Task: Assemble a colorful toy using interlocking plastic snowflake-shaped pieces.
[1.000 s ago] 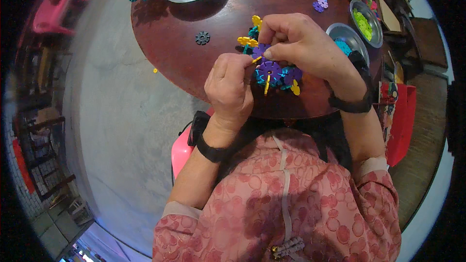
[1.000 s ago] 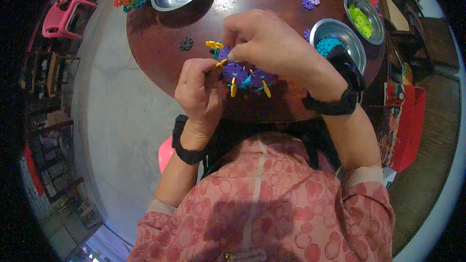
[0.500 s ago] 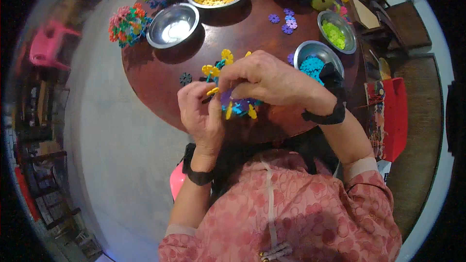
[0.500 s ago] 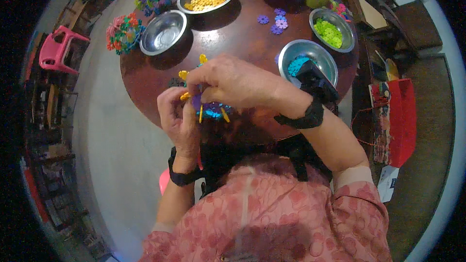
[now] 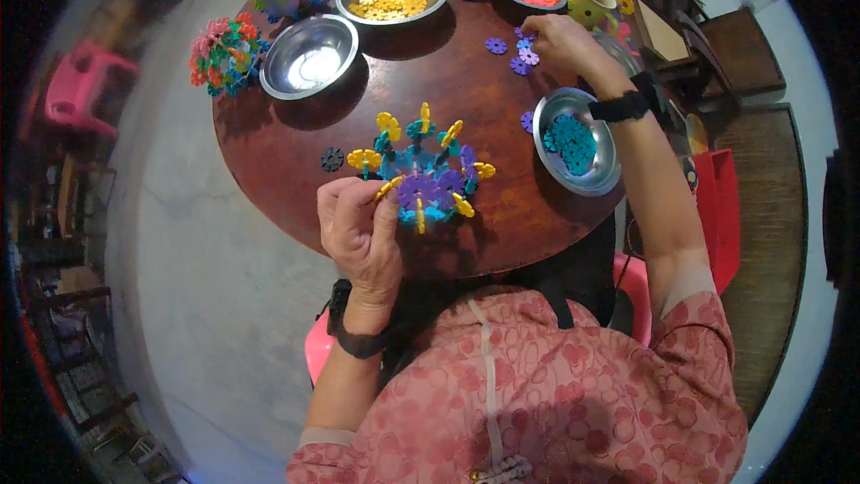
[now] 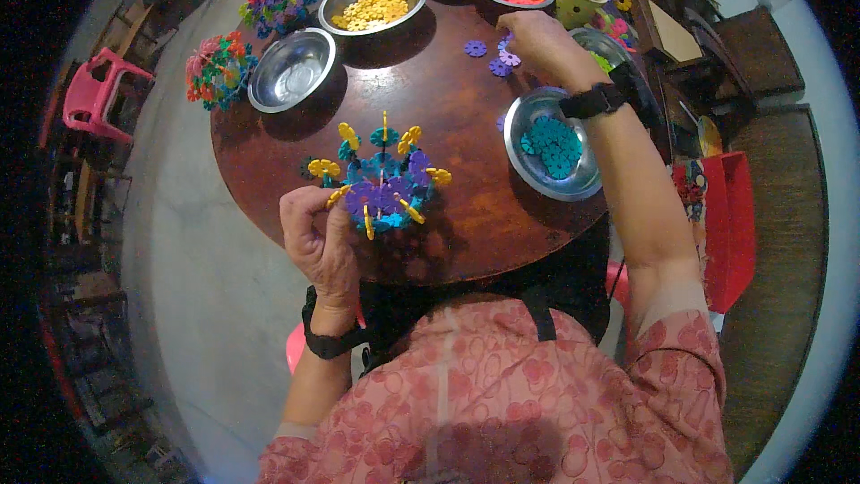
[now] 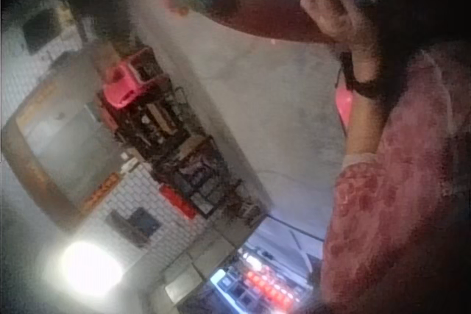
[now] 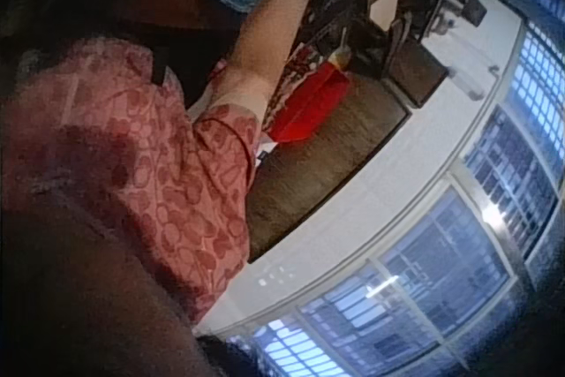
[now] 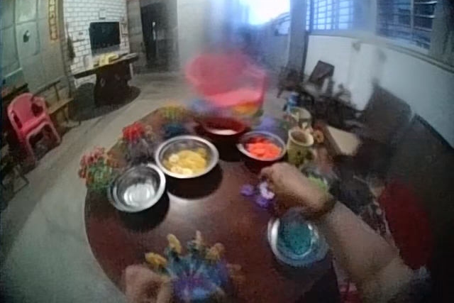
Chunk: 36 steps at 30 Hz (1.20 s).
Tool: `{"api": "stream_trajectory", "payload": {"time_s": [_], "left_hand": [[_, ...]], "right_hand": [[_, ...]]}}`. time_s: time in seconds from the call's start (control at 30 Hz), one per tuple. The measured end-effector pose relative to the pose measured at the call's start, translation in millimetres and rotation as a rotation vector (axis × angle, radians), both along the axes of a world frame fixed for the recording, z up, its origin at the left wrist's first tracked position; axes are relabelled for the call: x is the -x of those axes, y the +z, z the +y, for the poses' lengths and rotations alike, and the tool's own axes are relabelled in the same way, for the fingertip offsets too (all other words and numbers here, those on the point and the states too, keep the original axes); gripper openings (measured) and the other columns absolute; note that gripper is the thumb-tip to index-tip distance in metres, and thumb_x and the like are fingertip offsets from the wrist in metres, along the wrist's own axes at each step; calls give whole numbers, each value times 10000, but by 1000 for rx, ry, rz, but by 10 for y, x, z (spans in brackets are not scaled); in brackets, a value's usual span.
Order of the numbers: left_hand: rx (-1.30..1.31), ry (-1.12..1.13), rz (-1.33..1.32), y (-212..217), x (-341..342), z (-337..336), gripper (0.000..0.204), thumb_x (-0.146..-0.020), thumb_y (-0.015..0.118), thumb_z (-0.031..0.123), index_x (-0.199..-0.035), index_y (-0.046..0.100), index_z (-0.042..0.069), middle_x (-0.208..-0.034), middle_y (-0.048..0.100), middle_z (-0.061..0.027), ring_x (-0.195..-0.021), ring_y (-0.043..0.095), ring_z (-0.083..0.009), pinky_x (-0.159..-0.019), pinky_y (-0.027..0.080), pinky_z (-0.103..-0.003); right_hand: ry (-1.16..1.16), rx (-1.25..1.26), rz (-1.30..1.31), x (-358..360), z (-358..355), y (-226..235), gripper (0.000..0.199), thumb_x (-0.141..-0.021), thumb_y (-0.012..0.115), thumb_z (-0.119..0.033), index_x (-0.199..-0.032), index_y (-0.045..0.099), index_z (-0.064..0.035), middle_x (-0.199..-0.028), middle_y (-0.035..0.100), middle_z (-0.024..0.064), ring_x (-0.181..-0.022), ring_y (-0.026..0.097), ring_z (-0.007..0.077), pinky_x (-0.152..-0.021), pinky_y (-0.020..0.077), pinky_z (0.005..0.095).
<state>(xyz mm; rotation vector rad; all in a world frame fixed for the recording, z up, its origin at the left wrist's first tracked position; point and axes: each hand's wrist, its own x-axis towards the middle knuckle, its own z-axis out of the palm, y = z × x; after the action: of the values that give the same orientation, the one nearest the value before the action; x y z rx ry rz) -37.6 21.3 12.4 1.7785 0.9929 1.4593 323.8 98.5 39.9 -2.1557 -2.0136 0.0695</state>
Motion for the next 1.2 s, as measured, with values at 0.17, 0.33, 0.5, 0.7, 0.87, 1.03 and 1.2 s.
{"api": "stream_trajectory", "payload": {"time_s": [0.17,0.33,0.5,0.7,0.87,1.03,1.2], "left_hand": [[11,5,-15,13,15,-4,112,-820,697,13,-910,632,26,-931,495,-65,-790,522,-130,-659,445,-220],[22,2,-44,32,-10,14,107,-811,697,-1,-894,634,20,-910,489,-59,-778,518,-121,-645,439,-215],[39,4,-52,51,12,20,104,-807,708,10,-884,639,18,-898,485,-53,-762,520,-112,-648,445,-212],[41,6,-60,43,3,11,109,-795,718,15,-881,651,23,-883,505,-51,-749,528,-114,-638,450,-222],[30,17,-67,44,-21,1,108,-787,724,22,-873,660,33,-865,515,-48,-744,533,-123,-638,450,-227],[-7,45,-33,46,-10,-4,97,-792,716,25,-870,659,38,-848,519,-52,-740,535,-131,-632,446,-232],[68,23,-34,78,-18,-23,78,-807,696,20,-865,644,23,-829,524,-58,-734,534,-129,-625,440,-244]], "right_hand": [[-83,178,-51,61,142,-151,277,-772,674,-190,-992,632,-27,-1010,651,197,-990,613,372,-830,495,454],[-112,234,-64,11,188,-184,335,-732,710,-233,-978,627,-22,-1013,650,196,-978,614,371,-824,497,452],[81,39,-27,273,-9,-22,311,-693,727,-217,-879,608,2,-853,637,207,-839,611,392,-707,494,441],[150,617,-446,871,-244,235,368,-651,763,-328,-861,677,-39,-880,670,178,-865,647,357,-759,509,431],[170,598,-519,874,-254,9,369,-573,820,-197,-883,688,-47,-922,683,149,-906,660,326,-788,523,426],[156,584,-439,854,-266,-29,432,-561,811,-155,-949,662,-42,-971,674,155,-954,639,337,-801,517,434],[179,482,-280,664,-322,-97,395,-571,782,-138,-928,645,-43,-946,671,150,-963,623,352,-788,514,440]]}}
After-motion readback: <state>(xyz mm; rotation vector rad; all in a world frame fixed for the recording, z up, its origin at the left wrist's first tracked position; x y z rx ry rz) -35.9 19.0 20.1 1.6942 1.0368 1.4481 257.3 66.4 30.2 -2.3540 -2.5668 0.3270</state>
